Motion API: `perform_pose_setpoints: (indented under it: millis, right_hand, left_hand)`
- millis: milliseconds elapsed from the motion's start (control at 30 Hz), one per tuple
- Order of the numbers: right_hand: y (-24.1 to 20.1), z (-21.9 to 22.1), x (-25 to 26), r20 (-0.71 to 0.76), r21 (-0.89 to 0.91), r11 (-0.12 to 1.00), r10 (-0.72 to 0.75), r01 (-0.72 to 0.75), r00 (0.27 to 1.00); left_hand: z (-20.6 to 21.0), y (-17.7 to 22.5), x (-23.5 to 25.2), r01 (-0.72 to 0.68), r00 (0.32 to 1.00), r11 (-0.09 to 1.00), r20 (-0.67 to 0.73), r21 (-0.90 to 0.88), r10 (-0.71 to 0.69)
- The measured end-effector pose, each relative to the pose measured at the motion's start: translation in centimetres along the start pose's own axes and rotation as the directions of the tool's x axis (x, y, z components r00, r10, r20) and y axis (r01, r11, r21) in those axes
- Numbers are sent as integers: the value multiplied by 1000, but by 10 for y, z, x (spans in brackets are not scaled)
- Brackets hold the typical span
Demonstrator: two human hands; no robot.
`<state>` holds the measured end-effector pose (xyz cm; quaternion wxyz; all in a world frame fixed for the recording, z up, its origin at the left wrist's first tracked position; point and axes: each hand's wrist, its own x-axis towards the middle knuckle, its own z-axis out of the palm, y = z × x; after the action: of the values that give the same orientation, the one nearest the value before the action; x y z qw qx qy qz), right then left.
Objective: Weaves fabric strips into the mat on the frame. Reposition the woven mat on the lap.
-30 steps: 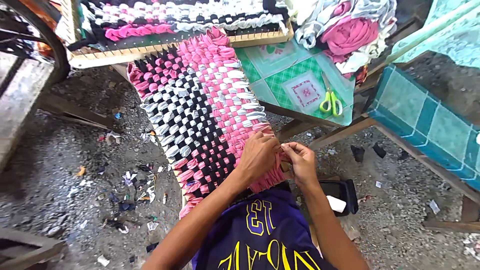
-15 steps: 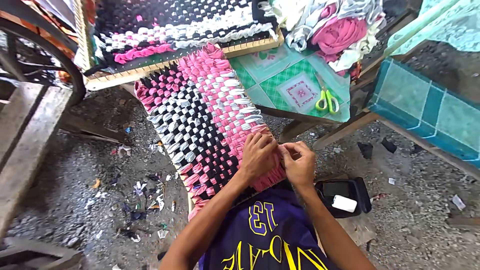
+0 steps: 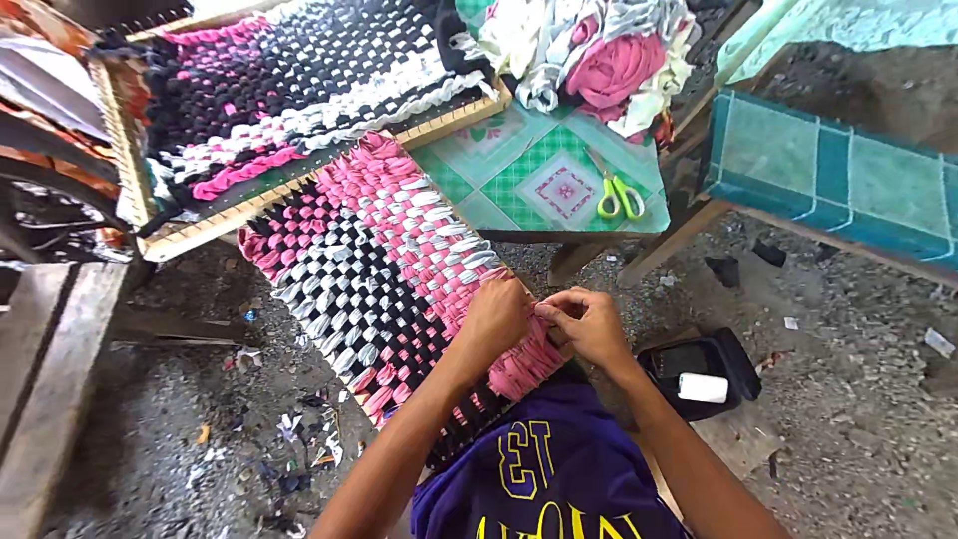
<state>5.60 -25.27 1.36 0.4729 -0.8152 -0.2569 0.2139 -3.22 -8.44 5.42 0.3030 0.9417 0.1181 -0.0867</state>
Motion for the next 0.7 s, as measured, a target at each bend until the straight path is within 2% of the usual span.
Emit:
perform_pose_setpoints:
  millis: [67,167,233,300,367,467,500,533,633,700]
  right_hand:
    - [2,-4,-1,47,30,1000,2,-3,999]
    - [5,-6,-5,74,48,999,-4,1,997]
    - [6,-5,-3,80,36,999,-26,23,996]
    - [5,-5,-2,95,37,999,-36,33,995]
    - [4,-6,-2,108,37,999,-33,29,994]
    - [3,-5,-4,97,28,999,-43,40,994]
    - [3,-4,-6,88,17,999,-41,39,995]
    - [2,-4,-8,77,5,999,-34,33,996]
    - [2,-3,-15,48,8,1000,-23,23,999]
    - [2,-2,-18,17,2,998,-55,55,998]
  left_hand:
    - [-6,6,-1,11,1000,999,-1,41,-11]
    - [5,2,-7,-42,978,990,-198,137,69]
    - [19,-12,-8,-116,929,985,-338,127,153]
    - [30,-17,-9,-160,878,984,-445,76,177]
    - [42,-18,-8,-199,828,977,-520,73,208]
    - [56,-24,-7,-324,701,928,-612,185,367]
    - [57,-25,-8,-356,681,913,-613,200,400]
    - [55,-25,-10,-370,693,910,-598,186,404]
    - [33,-15,-17,-301,848,953,-459,-8,264]
    - [15,-13,-14,-237,918,963,-353,-127,179]
